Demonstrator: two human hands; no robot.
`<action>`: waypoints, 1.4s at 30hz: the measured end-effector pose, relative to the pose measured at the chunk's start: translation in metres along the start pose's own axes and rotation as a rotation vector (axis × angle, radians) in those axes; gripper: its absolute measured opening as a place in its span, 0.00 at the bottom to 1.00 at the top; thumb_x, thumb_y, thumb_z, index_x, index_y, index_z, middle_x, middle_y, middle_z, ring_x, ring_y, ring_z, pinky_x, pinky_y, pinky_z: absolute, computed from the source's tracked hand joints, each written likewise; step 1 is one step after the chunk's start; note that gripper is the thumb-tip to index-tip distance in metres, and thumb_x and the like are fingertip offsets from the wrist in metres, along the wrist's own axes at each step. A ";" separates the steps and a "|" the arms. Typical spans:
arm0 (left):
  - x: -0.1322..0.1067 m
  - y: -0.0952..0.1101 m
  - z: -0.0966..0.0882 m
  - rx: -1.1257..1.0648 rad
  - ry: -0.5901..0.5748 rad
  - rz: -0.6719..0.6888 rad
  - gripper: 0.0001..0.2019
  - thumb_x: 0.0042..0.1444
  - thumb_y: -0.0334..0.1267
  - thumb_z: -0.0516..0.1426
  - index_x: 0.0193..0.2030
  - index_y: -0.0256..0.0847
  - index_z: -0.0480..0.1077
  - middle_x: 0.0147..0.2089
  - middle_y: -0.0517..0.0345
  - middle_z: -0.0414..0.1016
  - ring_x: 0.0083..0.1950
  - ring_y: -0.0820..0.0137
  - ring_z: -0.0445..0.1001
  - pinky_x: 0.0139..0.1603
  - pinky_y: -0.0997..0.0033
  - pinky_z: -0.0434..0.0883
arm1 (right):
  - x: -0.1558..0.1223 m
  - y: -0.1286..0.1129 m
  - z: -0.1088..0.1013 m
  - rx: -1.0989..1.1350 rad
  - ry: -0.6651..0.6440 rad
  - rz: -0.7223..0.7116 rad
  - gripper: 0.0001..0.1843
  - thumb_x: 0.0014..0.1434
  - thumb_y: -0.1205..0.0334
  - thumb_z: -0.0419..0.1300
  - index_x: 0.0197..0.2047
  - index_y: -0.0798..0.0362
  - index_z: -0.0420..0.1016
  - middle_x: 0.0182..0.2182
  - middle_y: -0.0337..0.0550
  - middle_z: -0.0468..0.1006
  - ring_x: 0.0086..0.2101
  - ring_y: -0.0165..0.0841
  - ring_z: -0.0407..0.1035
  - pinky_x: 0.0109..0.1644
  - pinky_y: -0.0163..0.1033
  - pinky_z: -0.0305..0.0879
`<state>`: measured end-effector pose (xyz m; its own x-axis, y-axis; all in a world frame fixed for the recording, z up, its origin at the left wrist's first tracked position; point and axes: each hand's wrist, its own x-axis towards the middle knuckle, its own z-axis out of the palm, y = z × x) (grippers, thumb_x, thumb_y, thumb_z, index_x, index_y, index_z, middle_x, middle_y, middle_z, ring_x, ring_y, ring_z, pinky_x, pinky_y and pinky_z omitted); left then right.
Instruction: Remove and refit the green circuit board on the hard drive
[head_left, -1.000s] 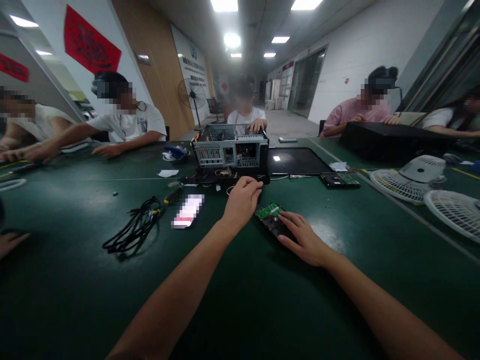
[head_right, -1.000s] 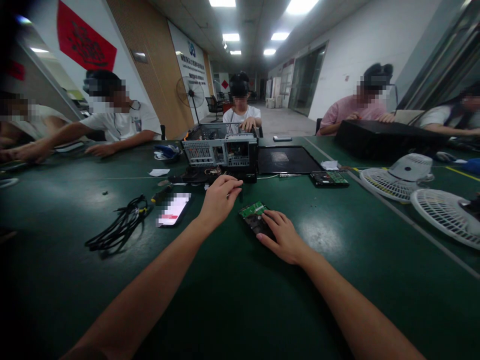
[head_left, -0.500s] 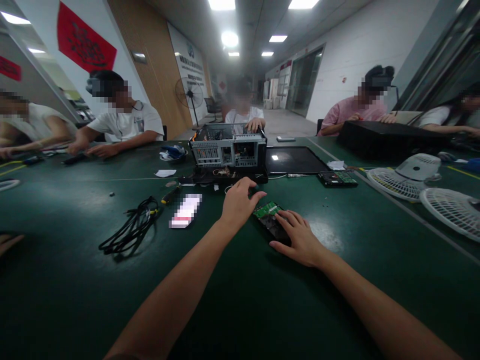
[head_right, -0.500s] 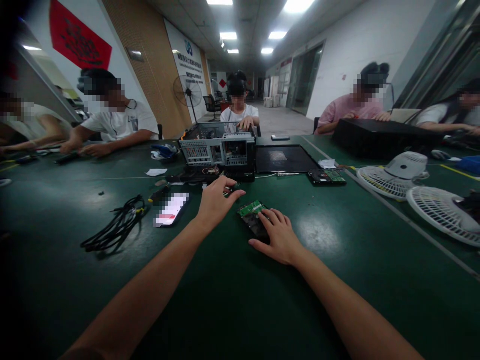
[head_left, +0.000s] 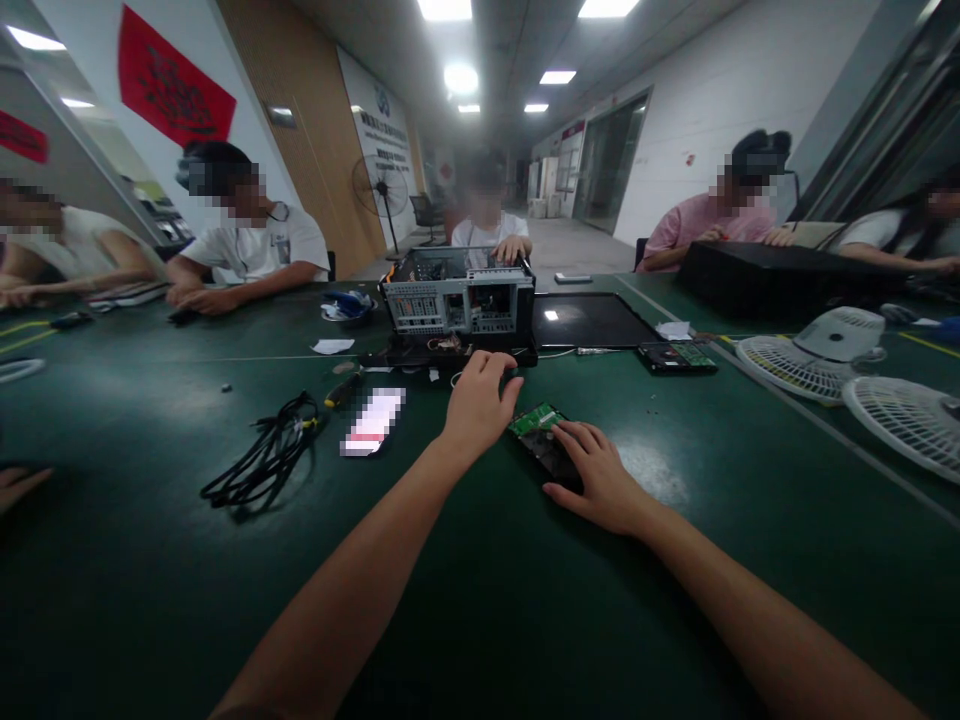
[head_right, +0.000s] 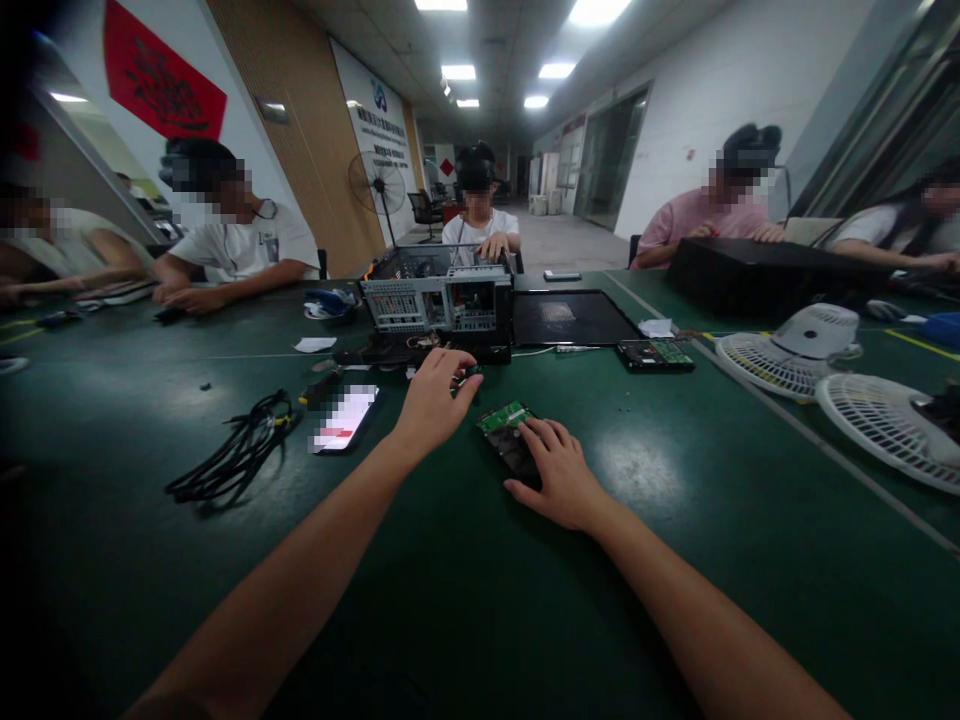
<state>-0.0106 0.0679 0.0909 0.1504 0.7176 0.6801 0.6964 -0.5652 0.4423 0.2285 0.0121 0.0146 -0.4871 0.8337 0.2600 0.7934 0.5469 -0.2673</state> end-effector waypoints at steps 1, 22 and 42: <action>0.000 0.000 0.000 0.010 -0.004 0.000 0.10 0.63 0.32 0.59 0.50 0.44 0.71 0.48 0.51 0.70 0.46 0.63 0.74 0.48 0.60 0.75 | 0.000 0.000 0.000 0.001 0.003 -0.004 0.45 0.61 0.41 0.60 0.75 0.47 0.52 0.70 0.54 0.58 0.68 0.55 0.49 0.68 0.65 0.54; 0.002 -0.002 0.001 -0.013 0.007 0.070 0.12 0.65 0.28 0.57 0.52 0.42 0.75 0.50 0.51 0.74 0.48 0.65 0.76 0.53 0.62 0.76 | 0.000 0.002 0.001 -0.030 -0.017 -0.004 0.44 0.62 0.42 0.59 0.75 0.49 0.53 0.70 0.55 0.57 0.67 0.57 0.49 0.68 0.64 0.55; -0.002 -0.003 0.009 -0.124 0.015 -0.047 0.09 0.60 0.36 0.65 0.44 0.42 0.69 0.43 0.56 0.76 0.43 0.65 0.77 0.47 0.63 0.77 | 0.000 0.001 -0.001 -0.056 -0.042 0.007 0.43 0.62 0.42 0.59 0.74 0.52 0.55 0.71 0.55 0.56 0.68 0.55 0.46 0.69 0.63 0.52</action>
<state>-0.0068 0.0719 0.0828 0.1080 0.7390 0.6650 0.6105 -0.5772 0.5423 0.2294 0.0121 0.0150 -0.4956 0.8405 0.2189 0.8153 0.5371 -0.2162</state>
